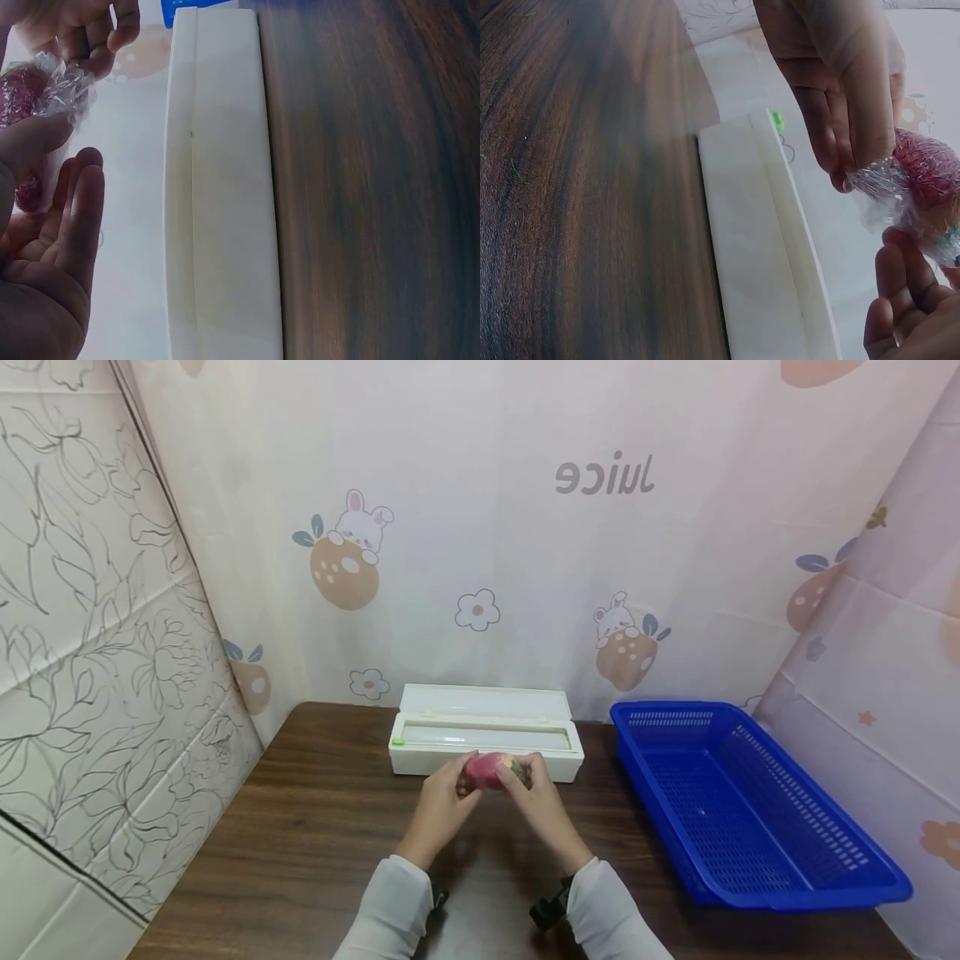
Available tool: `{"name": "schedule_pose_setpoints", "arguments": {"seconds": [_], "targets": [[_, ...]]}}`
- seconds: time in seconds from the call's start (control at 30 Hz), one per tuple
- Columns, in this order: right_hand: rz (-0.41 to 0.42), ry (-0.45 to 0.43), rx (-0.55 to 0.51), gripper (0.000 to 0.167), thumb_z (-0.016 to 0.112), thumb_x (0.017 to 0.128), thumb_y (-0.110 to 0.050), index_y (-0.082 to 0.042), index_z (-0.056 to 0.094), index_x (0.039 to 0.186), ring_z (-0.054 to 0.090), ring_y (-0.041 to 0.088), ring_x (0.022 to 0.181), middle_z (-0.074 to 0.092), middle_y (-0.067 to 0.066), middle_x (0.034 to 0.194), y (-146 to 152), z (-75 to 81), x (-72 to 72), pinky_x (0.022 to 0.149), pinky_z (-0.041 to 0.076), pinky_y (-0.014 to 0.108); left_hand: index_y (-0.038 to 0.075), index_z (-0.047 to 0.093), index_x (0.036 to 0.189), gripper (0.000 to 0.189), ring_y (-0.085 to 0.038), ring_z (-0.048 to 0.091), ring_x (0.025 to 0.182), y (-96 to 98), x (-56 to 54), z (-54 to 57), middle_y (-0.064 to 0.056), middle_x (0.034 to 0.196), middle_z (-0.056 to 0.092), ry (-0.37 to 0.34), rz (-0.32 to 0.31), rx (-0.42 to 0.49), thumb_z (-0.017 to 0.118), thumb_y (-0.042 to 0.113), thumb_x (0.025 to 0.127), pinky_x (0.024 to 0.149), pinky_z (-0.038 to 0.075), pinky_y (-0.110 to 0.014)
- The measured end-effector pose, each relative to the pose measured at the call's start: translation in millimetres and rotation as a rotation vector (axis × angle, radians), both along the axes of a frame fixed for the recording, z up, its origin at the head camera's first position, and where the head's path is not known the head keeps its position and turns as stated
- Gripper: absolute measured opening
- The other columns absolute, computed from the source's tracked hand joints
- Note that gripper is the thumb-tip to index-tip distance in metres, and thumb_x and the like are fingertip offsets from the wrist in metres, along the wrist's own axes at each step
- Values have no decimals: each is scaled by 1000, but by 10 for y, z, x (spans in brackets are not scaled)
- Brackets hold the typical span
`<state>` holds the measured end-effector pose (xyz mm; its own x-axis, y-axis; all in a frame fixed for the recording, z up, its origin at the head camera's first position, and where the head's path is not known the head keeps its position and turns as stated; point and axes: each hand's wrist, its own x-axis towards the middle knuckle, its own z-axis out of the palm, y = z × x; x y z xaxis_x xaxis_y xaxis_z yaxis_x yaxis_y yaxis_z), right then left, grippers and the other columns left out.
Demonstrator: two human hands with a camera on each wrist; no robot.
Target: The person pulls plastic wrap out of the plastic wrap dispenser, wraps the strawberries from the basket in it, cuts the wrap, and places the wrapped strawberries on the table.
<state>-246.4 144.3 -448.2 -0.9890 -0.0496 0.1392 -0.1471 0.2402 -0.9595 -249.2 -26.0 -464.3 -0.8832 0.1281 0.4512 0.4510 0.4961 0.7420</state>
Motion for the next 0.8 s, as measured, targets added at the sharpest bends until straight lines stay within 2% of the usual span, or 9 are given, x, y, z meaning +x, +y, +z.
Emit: {"name": "schedule_pose_setpoints", "arguments": {"seconds": [0.1, 0.23, 0.37, 0.47, 0.53, 0.7, 0.8], "targets": [[6, 15, 13, 37, 64, 99, -38, -9, 50, 116, 61, 19, 96, 66, 10, 111, -6, -11, 1, 81, 52, 39, 3, 59, 136, 59, -15, 66, 90, 11, 1, -8, -10, 114, 67, -1, -17, 6, 81, 2, 81, 76, 57, -24], [51, 17, 2, 34, 64, 100, -35, -8, 49, 116, 59, 21, 106, 62, 10, 117, -38, -46, 20, 84, 51, 37, 3, 55, 138, 67, -18, 64, 100, 46, 20, 4, -12, 122, 63, -14, -27, 12, 86, 13, 80, 81, 57, -26], [55, 8, -4, 35, 64, 99, -32, -6, 49, 118, 58, 24, 114, 61, 13, 124, -60, -64, 20, 86, 51, 34, 1, 57, 132, 65, -19, 63, 101, 80, 44, 17, -11, 117, 63, 3, 1, 7, 88, 19, 78, 84, 57, -31], [70, -38, -51, 41, 65, 98, -32, -5, 48, 123, 59, 24, 111, 60, 16, 125, -58, -56, 4, 86, 50, 33, 2, 59, 125, 60, -19, 63, 100, 94, 50, 13, -10, 113, 64, 25, 27, 10, 89, 22, 78, 85, 57, -33], [129, -91, -130, 47, 63, 99, -33, -5, 45, 131, 56, 22, 114, 55, 15, 130, -52, -51, -7, 91, 48, 32, 3, 60, 124, 59, -18, 63, 102, 98, 49, 12, -8, 113, 64, 27, 38, 11, 89, 25, 78, 86, 56, -34], [365, -238, -388, 58, 50, 105, -34, 0, 32, 148, 46, 20, 128, 40, 17, 146, -37, -73, -41, 106, 40, 30, 8, 62, 124, 58, -16, 58, 104, 106, 49, 22, -3, 114, 65, 6, 56, 0, 88, 31, 77, 87, 55, -34], [423, -293, -449, 62, 46, 107, -36, 5, 29, 151, 49, 15, 125, 42, 15, 146, -24, -85, -49, 104, 42, 27, 9, 63, 122, 57, -16, 54, 103, 111, 50, 23, -1, 113, 64, 8, 65, -16, 89, 32, 76, 86, 55, -34]]}}
